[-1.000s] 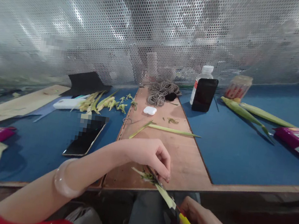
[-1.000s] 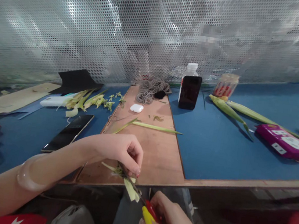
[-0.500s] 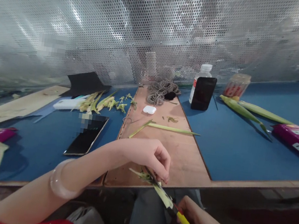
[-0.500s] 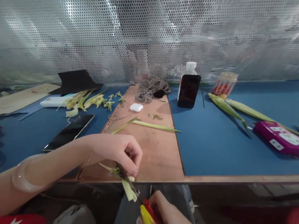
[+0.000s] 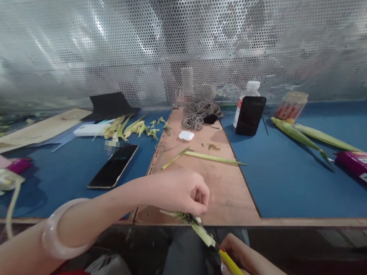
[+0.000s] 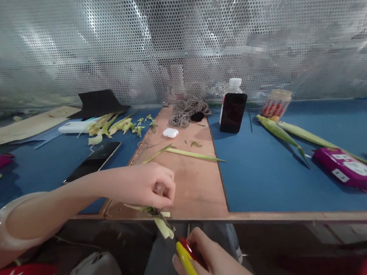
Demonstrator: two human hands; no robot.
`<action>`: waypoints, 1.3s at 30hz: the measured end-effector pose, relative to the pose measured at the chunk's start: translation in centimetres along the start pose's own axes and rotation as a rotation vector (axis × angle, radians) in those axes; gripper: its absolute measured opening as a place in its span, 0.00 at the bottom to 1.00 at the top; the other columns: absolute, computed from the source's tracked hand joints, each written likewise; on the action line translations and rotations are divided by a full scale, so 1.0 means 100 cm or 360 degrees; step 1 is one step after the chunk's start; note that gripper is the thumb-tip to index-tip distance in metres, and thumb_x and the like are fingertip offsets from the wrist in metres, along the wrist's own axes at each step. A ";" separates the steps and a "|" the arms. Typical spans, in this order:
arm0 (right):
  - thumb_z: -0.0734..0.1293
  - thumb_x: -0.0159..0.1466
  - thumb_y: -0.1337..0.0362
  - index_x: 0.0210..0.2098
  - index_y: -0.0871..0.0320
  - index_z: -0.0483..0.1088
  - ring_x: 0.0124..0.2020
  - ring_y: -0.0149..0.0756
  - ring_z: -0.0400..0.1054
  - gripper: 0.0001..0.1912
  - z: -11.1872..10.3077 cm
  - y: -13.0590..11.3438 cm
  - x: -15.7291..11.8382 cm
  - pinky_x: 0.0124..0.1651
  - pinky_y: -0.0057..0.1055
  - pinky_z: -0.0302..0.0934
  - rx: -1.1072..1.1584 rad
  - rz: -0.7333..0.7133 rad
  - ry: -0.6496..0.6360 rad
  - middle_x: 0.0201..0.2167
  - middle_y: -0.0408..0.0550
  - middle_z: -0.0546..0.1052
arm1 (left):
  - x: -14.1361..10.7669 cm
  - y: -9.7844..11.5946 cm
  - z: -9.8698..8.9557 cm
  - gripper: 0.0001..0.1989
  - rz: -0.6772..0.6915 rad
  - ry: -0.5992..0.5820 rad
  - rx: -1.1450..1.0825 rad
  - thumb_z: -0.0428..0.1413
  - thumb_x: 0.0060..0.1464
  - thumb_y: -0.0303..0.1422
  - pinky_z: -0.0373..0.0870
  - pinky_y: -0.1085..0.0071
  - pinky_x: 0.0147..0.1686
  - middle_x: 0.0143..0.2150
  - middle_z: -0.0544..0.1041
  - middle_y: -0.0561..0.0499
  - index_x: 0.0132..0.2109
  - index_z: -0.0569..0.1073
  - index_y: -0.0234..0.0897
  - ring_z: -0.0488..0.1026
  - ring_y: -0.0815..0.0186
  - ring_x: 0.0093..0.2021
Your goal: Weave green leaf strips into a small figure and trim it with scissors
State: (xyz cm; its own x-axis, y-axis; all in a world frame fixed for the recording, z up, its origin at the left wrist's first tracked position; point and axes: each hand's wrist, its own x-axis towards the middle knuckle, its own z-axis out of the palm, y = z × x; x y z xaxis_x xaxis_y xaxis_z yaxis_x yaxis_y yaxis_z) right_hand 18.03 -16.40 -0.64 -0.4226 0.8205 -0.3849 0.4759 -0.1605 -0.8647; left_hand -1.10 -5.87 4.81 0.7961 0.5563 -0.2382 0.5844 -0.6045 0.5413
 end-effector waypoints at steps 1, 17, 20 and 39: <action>0.55 0.60 0.48 0.30 0.56 0.60 0.27 0.28 0.55 0.17 -0.001 -0.002 0.000 0.30 0.22 0.56 0.0033 0.0026 -0.0040 0.26 0.40 0.61 | -0.001 0.002 -0.001 0.07 -0.0010 0.0014 0.0059 0.51 0.46 0.32 0.60 0.76 0.27 0.32 0.74 0.52 0.28 0.73 0.36 0.68 0.72 0.27; 0.58 0.57 0.45 0.32 0.55 0.65 0.31 0.32 0.63 0.20 -0.002 -0.006 -0.003 0.32 0.22 0.60 -0.0011 0.0086 0.0054 0.26 0.42 0.68 | -0.003 0.000 -0.005 0.08 -0.0051 -0.0004 0.0178 0.51 0.47 0.34 0.59 0.76 0.27 0.32 0.75 0.53 0.28 0.73 0.38 0.69 0.71 0.27; 0.58 0.57 0.44 0.32 0.55 0.65 0.30 0.31 0.62 0.20 -0.006 -0.010 -0.004 0.31 0.21 0.60 -0.0007 0.0124 -0.0031 0.27 0.41 0.68 | -0.003 0.001 -0.006 0.08 -0.0078 -0.0022 0.0097 0.51 0.47 0.34 0.60 0.77 0.27 0.33 0.75 0.52 0.29 0.73 0.37 0.69 0.72 0.26; 0.59 0.57 0.48 0.36 0.56 0.68 0.32 0.34 0.65 0.19 0.001 0.002 0.002 0.39 0.27 0.61 0.0066 0.0048 0.0044 0.27 0.43 0.70 | -0.002 0.000 -0.006 0.08 -0.0034 -0.0136 0.0109 0.52 0.47 0.34 0.62 0.76 0.32 0.35 0.75 0.51 0.32 0.74 0.38 0.70 0.67 0.33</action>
State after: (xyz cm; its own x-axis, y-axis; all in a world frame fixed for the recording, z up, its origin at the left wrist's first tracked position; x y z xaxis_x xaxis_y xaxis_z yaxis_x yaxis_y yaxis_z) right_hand 17.95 -16.37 -0.87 -0.3868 0.8297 -0.4025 0.4557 -0.2074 -0.8656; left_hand -1.33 -5.64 5.33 0.7921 0.5206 -0.3187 0.6085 -0.6323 0.4794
